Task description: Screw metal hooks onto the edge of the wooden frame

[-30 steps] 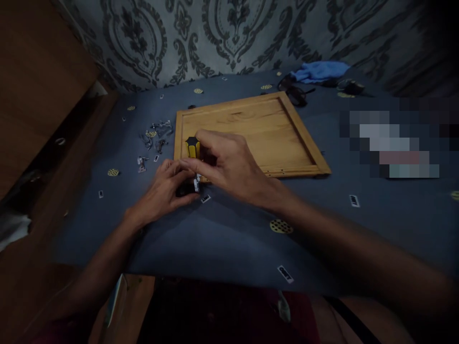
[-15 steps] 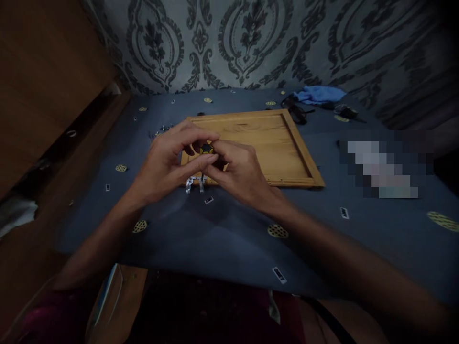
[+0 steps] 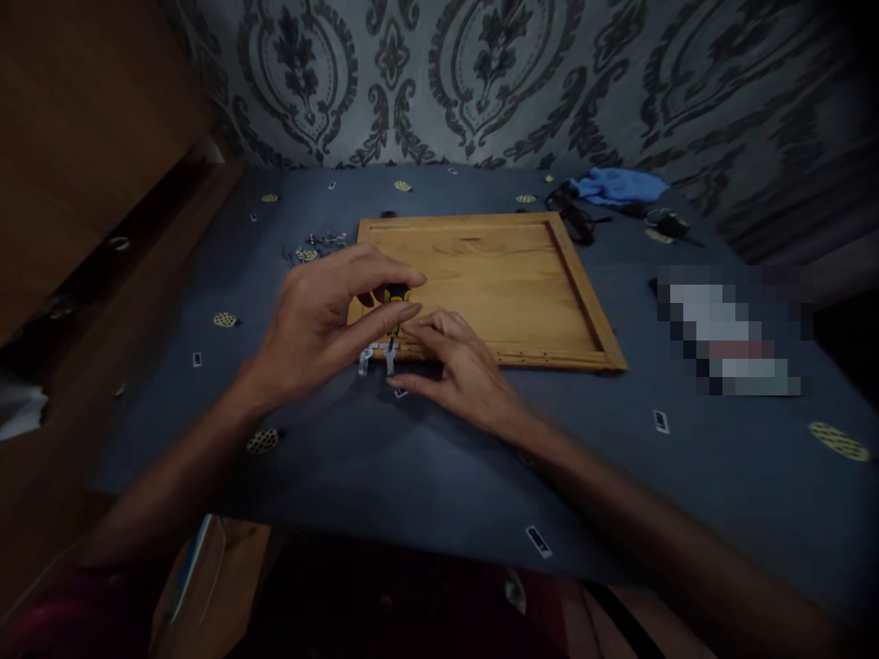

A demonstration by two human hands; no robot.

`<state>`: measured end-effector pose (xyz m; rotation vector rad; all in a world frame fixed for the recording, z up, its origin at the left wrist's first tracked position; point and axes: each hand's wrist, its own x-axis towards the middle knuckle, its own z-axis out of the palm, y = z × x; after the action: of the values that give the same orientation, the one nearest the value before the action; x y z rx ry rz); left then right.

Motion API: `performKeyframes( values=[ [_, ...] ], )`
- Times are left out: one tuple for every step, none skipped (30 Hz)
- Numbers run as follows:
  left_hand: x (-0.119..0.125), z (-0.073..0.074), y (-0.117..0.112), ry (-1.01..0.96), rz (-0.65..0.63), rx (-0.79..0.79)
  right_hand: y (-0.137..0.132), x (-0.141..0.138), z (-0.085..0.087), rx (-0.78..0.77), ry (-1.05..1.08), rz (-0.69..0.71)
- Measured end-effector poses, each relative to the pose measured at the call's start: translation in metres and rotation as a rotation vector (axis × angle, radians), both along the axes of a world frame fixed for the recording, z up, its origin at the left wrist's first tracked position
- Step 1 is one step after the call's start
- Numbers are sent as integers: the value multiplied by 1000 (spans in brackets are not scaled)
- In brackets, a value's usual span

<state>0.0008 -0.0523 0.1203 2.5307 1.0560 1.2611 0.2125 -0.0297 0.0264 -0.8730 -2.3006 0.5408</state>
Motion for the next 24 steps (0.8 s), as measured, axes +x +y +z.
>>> performKeyframes(
  values=[
    [0,0,0,-3,11,1,-1,1,-5,16,-11,-7],
    [0,-1,-1,-9,21,0,-3,1,-10,26,-19,-11],
    [0,-1,-1,-20,30,-1,-4,0,-13,34,-26,-13],
    [0,-1,-1,-31,35,-2,-5,0,-15,45,-28,-14],
    [0,-1,-2,-43,38,-6,-5,-1,-16,57,-30,-13],
    [0,-1,-3,-52,39,-10,-5,-1,-17,71,-31,-12],
    [0,-1,-3,-61,45,-16,-5,-2,-17,84,-31,-12],
    [1,-2,-4,-69,57,-26,-6,-2,-18,96,-33,-13],
    [1,-2,-4,-77,73,-39,-6,-2,-17,107,-35,-17],
    [1,-3,-5,-86,91,-53,-6,-2,-17,115,-38,-20],
    [1,-4,-5,-95,109,-67,-6,-2,-18,120,-43,-23],
    [1,-5,-5,-99,124,-83,-7,-2,-18,122,-47,-26],
    [1,-5,-5,-98,131,-97,-7,-2,-18,120,-51,-26],
    [2,-6,-5,-92,127,-110,-8,-2,-18,116,-53,-27],
    [2,-7,-4,-79,115,-122,-8,-3,-18,111,-56,-30],
    [2,-7,-4,-67,93,-126,-9,-3,-18,106,-57,-37],
    [3,-8,-4,-58,66,-120,-9,-3,-18,104,-56,-46],
    [3,-9,-3,-51,42,-110,-10,-4,-18,102,-59,-51],
    [4,-9,-3,-46,25,-100,-10,-4,-18,102,-64,-54],
    [4,-10,-3,-43,17,-95,-10,-4,-17,100,-69,-56],
    [3,-10,-3,-49,22,-85,-10,-4,-17,101,-69,-56],
    [2,-10,-3,-61,46,-81,-10,-4,-17,104,-67,-55],
    [1,-9,-3,-78,82,-76,-10,-4,-17,106,-65,-54],
    [-2,-8,-3,-99,117,-66,-10,-4,-16,109,-60,-53]
  ],
)
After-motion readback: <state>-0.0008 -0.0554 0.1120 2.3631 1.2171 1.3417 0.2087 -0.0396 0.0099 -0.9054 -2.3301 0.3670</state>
